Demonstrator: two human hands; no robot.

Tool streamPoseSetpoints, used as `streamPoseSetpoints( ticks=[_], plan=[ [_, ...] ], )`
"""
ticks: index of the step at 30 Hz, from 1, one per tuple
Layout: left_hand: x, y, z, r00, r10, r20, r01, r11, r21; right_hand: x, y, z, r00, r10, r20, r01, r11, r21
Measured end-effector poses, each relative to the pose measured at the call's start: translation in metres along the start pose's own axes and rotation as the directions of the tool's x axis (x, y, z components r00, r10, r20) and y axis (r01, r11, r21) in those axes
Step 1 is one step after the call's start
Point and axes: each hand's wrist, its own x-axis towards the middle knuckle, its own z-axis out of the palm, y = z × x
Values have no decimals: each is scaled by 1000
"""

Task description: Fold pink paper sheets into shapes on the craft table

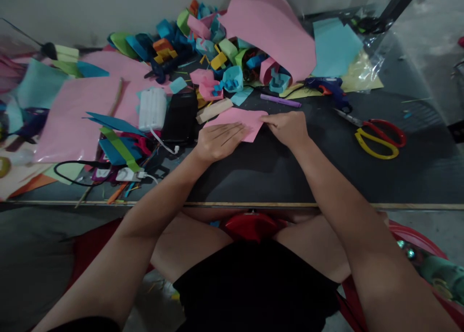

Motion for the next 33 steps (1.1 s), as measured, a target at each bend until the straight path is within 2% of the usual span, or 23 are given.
streamPoseSetpoints(
  ticks=[5, 9, 12, 14, 17, 21, 25, 28, 33],
  plan=[
    [1, 11, -9, 996, 38, -87, -41, 999, -32, 3, 23, 2, 988, 117, -101, -124, 990, -69],
    [2, 10, -11, 999, -47, -13, 46, 998, -53, 4, 27, 2, 960, 146, -239, -155, 988, -22],
    [2, 5, -9, 992, -125, 9, 126, 989, -73, 4, 18, -7, 944, 133, -302, -125, 991, 45],
    [1, 2, -7, 985, -173, 5, 172, 983, -64, 2, 6, -15, 954, 80, -288, -54, 994, 97],
    [1, -2, -4, 978, -209, 1, 209, 977, -44, -1, -16, -23, 977, -68, -200, 104, 979, 174],
    [0, -3, 1, 980, -200, 4, 200, 978, -61, -4, -34, -19, 970, -181, -162, 212, 956, 201],
    [-1, 1, 1, 987, -163, -9, 161, 981, -105, -2, -25, -10, 963, -164, -212, 208, 957, 201],
    [-1, 6, -3, 993, -108, -54, 101, 988, -116, 2, -9, -5, 969, -102, -226, 146, 972, 186],
    [1, 9, -6, 995, -36, -94, 35, 999, -19, 4, 7, 3, 972, -14, -233, 49, 988, 144]
  ],
)
